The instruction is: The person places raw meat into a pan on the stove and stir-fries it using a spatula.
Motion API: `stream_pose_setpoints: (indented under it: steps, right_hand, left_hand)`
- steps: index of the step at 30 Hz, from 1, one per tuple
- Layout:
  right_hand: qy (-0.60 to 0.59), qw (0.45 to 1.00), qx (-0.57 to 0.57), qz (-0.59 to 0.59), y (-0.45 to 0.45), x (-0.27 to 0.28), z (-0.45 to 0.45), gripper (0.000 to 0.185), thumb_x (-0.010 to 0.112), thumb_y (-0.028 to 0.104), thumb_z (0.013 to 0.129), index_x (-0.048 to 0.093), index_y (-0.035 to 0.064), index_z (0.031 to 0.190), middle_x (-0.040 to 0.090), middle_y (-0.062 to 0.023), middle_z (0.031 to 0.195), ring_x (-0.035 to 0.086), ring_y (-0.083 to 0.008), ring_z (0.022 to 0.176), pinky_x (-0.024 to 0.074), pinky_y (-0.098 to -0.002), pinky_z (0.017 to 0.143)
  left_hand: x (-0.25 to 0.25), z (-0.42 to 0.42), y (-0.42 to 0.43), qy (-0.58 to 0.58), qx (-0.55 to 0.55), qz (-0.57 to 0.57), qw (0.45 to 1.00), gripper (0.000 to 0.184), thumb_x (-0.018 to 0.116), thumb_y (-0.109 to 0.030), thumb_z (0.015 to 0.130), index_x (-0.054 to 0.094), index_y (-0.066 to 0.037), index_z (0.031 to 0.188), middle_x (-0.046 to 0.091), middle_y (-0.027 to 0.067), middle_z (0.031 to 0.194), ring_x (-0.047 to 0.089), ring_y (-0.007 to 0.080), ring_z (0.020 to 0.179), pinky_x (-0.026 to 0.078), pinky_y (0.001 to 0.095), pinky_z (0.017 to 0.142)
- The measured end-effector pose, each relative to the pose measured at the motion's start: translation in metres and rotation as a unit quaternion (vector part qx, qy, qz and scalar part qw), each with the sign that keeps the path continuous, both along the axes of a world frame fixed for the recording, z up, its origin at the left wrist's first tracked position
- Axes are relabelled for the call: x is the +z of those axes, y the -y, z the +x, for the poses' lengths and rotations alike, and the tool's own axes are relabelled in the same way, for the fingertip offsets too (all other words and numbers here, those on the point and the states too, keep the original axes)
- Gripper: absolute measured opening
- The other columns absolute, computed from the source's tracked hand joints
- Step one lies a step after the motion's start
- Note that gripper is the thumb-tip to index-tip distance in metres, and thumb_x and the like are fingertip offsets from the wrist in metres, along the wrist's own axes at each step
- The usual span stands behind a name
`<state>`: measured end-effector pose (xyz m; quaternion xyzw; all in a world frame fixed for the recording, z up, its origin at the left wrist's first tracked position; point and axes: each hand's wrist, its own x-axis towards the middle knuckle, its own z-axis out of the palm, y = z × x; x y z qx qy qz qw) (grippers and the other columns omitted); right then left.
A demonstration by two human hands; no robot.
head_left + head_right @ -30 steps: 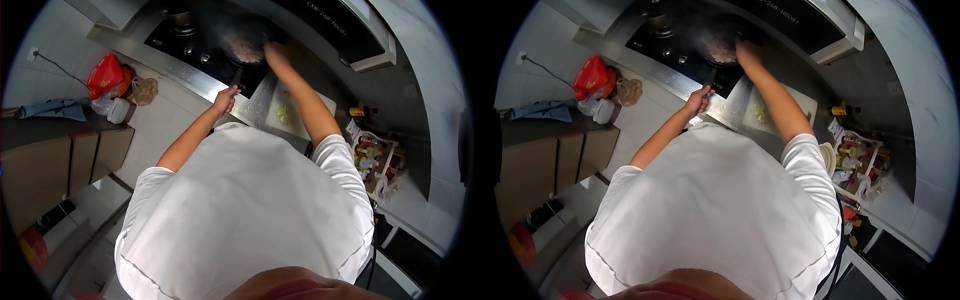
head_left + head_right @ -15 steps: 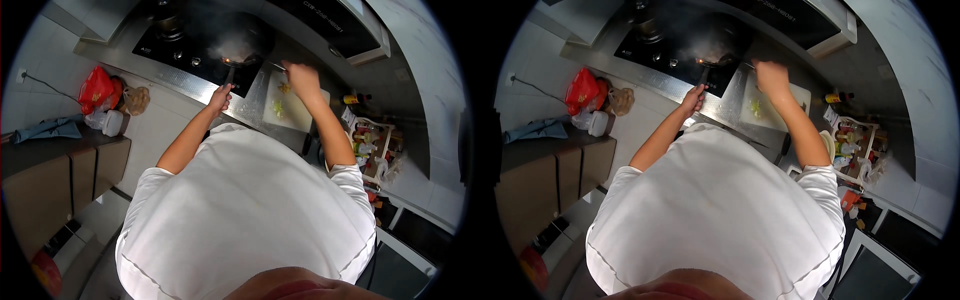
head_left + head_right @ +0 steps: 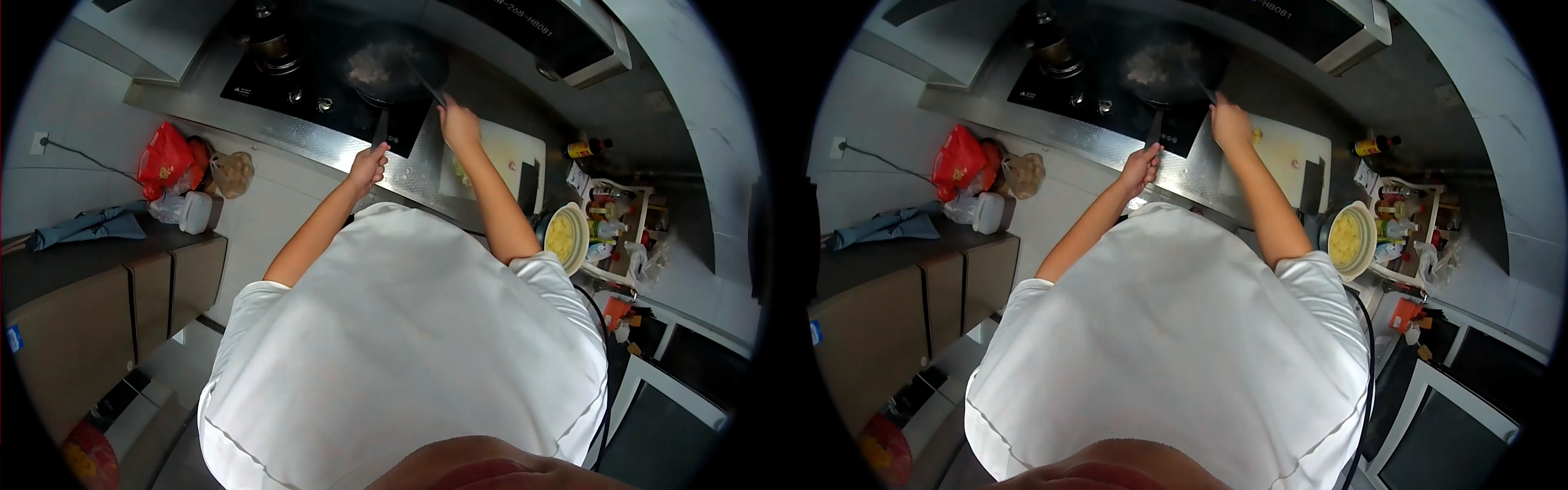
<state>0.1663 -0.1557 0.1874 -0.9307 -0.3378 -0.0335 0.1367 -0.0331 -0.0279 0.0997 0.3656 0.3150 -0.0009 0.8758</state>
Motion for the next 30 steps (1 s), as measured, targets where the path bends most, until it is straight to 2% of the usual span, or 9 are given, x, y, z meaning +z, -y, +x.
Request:
stream_pose_setpoints:
  steps: [5, 9, 13, 16, 18, 22, 24, 27, 30]
  right_hand:
    - [0.016, 0.998, 0.054, -0.011, 0.062, 0.05, -0.011, 0.034, 0.061, 0.026, 0.093, 0.063, 0.0155, 0.124, 0.07, -0.019, 0.092, 0.068, -0.0382, 0.081, 0.0547, -0.0482, 0.07]
    - [0.028, 0.997, 0.067, -0.037, 0.061, 0.067, -0.017, 0.033, 0.062, 0.026, 0.091, 0.065, 0.017, 0.123, 0.07, -0.018, 0.091, 0.069, -0.0371, 0.081, 0.0547, -0.048, 0.069]
    - [0.028, 0.997, 0.067, -0.021, 0.005, 0.025, -0.015, 0.031, 0.06, 0.025, 0.092, 0.065, 0.0162, 0.121, 0.071, -0.0183, 0.09, 0.069, -0.0378, 0.082, 0.0554, -0.0475, 0.069]
    - [0.013, 0.999, 0.016, -0.046, -0.039, 0.008, -0.015, 0.026, 0.057, 0.025, 0.093, 0.066, 0.0143, 0.115, 0.071, -0.02, 0.09, 0.069, -0.0393, 0.083, 0.0556, -0.0491, 0.071]
    - [-0.013, 0.997, -0.068, -0.022, -0.058, -0.001, -0.007, 0.024, 0.054, 0.026, 0.095, 0.065, 0.0122, 0.112, 0.071, -0.0212, 0.089, 0.069, -0.0406, 0.083, 0.0554, -0.0518, 0.074]
    - [-0.031, 0.996, -0.078, 0.015, -0.079, -0.017, 0.01, 0.023, 0.053, 0.025, 0.095, 0.063, 0.0122, 0.111, 0.071, -0.0205, 0.09, 0.069, -0.0404, 0.084, 0.0547, -0.0537, 0.075]
    - [-0.016, 0.999, -0.03, 0.039, -0.081, -0.016, 0.012, 0.031, 0.056, 0.028, 0.094, 0.063, 0.0174, 0.122, 0.07, -0.0197, 0.088, 0.069, -0.0399, 0.081, 0.0553, -0.0535, 0.072]
    - [0.018, 0.998, 0.061, -0.021, -0.056, 0.0, 0.006, 0.034, 0.059, 0.028, 0.092, 0.063, 0.0214, 0.126, 0.07, -0.0187, 0.087, 0.069, -0.039, 0.079, 0.0559, -0.0511, 0.071]
    - [0.032, 0.995, 0.069, -0.07, -0.022, 0.033, -0.006, 0.034, 0.062, 0.027, 0.09, 0.064, 0.0214, 0.124, 0.071, -0.0169, 0.089, 0.07, -0.0373, 0.084, 0.0556, -0.0499, 0.072]
  left_hand:
    - [-0.001, 0.0, -0.001, 0.001, -0.013, 0.012, 1.0, 0.034, 0.055, -0.043, 0.101, 0.056, -0.009, 0.109, 0.041, -0.006, 0.065, 0.028, 0.0034, 0.046, 0.021, 0.0205, 0.039]
    - [-0.003, 0.002, -0.001, -0.011, -0.012, 0.004, 1.0, 0.039, 0.053, -0.047, 0.1, 0.056, -0.01, 0.108, 0.039, -0.0058, 0.064, 0.027, 0.0031, 0.045, 0.019, 0.0205, 0.039]
    - [-0.003, 0.004, 0.004, -0.009, -0.018, 0.016, 1.0, 0.038, 0.054, -0.047, 0.1, 0.057, -0.01, 0.107, 0.039, -0.0059, 0.064, 0.027, 0.0032, 0.045, 0.019, 0.0207, 0.038]
    - [-0.002, 0.005, 0.003, -0.019, -0.016, 0.021, 0.999, 0.038, 0.054, -0.048, 0.1, 0.057, -0.01, 0.106, 0.04, -0.006, 0.064, 0.027, 0.0033, 0.044, 0.02, 0.0209, 0.038]
    - [-0.001, 0.005, 0.003, -0.025, -0.019, 0.035, 0.999, 0.039, 0.053, -0.049, 0.1, 0.056, -0.011, 0.108, 0.038, -0.0071, 0.063, 0.026, 0.0039, 0.044, 0.02, 0.0213, 0.038]
    - [0.001, 0.004, 0.005, -0.033, -0.015, 0.052, 0.998, 0.038, 0.053, -0.049, 0.1, 0.056, -0.011, 0.107, 0.038, -0.007, 0.062, 0.026, 0.0041, 0.044, 0.02, 0.0217, 0.038]
    - [0.002, 0.005, 0.004, -0.031, -0.011, 0.053, 0.998, 0.038, 0.054, -0.048, 0.1, 0.056, -0.011, 0.106, 0.037, -0.0071, 0.062, 0.026, 0.0041, 0.044, 0.02, 0.0217, 0.038]
    - [0.0, 0.005, 0.002, -0.026, -0.014, 0.044, 0.999, 0.038, 0.054, -0.048, 0.1, 0.056, -0.01, 0.106, 0.037, -0.0072, 0.062, 0.025, 0.0041, 0.044, 0.02, 0.0217, 0.038]
    - [-0.006, 0.003, -0.002, -0.015, -0.01, 0.04, 0.999, 0.037, 0.055, -0.047, 0.1, 0.058, -0.01, 0.103, 0.04, -0.0061, 0.061, 0.028, 0.0037, 0.043, 0.02, 0.022, 0.037]
